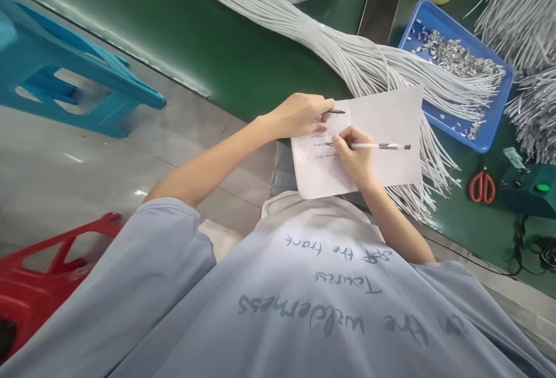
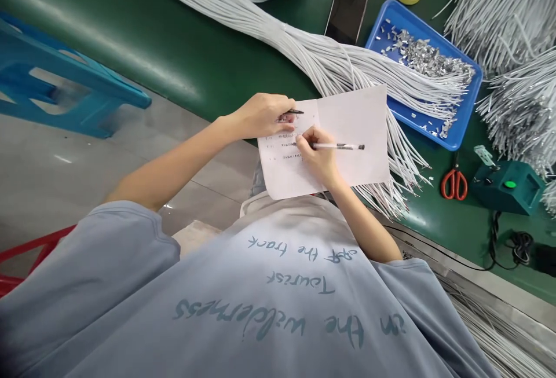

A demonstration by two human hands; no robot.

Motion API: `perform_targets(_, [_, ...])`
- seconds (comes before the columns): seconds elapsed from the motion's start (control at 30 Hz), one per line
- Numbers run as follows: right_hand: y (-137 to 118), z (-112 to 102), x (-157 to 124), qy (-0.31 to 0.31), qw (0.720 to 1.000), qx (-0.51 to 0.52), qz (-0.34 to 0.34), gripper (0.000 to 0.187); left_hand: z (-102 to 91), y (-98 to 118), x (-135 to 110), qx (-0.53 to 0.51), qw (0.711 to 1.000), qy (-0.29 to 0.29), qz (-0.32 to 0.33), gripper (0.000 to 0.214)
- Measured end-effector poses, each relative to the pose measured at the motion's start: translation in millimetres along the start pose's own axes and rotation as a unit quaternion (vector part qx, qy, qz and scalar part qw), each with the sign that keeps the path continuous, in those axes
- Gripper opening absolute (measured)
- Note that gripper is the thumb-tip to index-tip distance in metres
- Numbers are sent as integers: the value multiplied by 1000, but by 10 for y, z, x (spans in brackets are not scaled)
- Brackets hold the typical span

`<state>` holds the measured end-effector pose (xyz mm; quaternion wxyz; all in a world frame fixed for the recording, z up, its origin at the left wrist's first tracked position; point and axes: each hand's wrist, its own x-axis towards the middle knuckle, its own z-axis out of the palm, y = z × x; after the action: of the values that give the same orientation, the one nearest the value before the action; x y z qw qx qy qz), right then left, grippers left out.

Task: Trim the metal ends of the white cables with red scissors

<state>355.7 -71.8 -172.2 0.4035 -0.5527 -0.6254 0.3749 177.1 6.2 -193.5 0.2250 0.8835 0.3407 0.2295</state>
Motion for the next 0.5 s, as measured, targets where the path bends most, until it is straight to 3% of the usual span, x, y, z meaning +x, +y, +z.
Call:
perform_targets(0.23, [-37, 17, -21, -58, 996, 5, 61, 31, -72, 64, 15, -17, 1000, -21, -8, 21])
perform_targets(0.5, [-51, 73, -33, -29, 997, -27, 63, 32, -74, 64, -1, -22, 999, -30, -22, 19])
